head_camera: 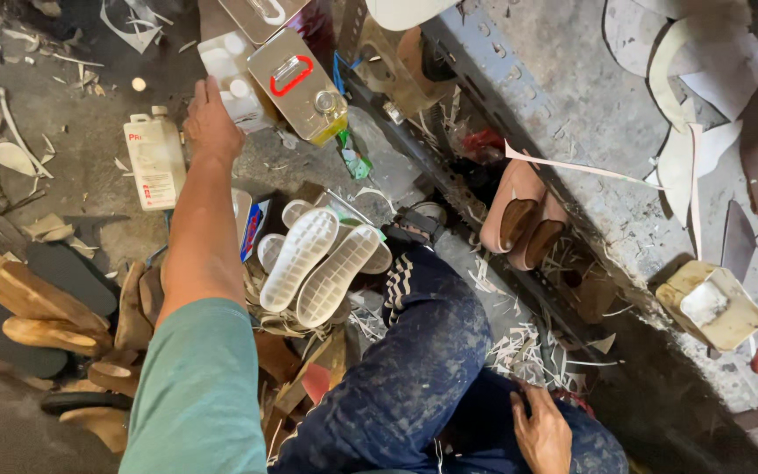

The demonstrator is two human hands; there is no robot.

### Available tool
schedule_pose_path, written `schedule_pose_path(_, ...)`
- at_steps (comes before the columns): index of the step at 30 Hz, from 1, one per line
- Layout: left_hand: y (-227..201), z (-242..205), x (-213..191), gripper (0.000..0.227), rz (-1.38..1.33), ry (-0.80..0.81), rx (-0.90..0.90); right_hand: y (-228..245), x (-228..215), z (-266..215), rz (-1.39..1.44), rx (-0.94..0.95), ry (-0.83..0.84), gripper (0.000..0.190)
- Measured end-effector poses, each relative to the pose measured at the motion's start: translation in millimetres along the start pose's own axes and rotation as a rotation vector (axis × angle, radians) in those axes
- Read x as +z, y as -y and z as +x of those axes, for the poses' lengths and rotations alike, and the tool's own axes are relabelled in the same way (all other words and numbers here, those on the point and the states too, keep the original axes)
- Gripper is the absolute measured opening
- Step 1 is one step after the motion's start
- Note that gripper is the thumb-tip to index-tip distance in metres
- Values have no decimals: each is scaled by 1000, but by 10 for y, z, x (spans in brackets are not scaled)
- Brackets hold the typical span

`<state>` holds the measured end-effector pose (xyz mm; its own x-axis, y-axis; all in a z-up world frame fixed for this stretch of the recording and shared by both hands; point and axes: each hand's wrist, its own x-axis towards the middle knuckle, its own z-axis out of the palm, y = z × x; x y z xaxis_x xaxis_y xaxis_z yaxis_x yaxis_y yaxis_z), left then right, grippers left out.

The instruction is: The person uses a hammer to tap the sole of a pink shoe, then uses a needle to stitch the shoe's upper. They then pack tools into a red bag, pour a white liquid into a container, and wipe their hands with a cloth.

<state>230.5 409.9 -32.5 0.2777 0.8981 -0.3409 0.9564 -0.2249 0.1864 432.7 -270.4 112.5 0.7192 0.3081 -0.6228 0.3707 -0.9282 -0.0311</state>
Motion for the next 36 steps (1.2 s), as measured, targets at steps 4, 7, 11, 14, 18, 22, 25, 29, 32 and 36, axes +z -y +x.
schedule_pose_path(4, 1, 44, 51, 96, 117, -67, -5, 51, -23, 14, -15, 52, 49, 38)
schedule_pose_path(7, 49, -17, 71, 73, 169, -113, 34, 147, -84, 13, -7, 54, 77, 38)
schedule_pose_path(11, 98, -194, 6, 62, -125, -23, -28, 221, -145, 1, 6, 44, 50, 39)
schedule_pose_path(14, 183, -404, -139, 59, -381, -68, -106, 221, -167, -14, 8, 25, 49, 39)
schedule_pose_path(18, 313, -674, -461, 55, -583, -182, -38, 118, -29, 39, -19, -49, 2, 40)
schedule_pose_path(22, 381, -818, -653, 55, -660, -282, 46, 295, -167, -17, -6, -32, 40, 40)
schedule_pose_path(25, 330, -903, -760, 57, -655, -262, 46, 303, -172, -48, 16, -57, 26, 38)
schedule_pose_path(29, 176, -1097, -895, 61, -568, -329, 235, 310, -174, -134, 91, -110, -54, 35)
schedule_pose_path(32, 18, -1434, -1146, 62, -616, -394, 447, 313, -248, -181, 233, -203, -195, 29)
schedule_pose_path(36, -221, -2172, -1619, 67, -695, -453, 773, 629, -761, -398, 449, -466, -455, 24)
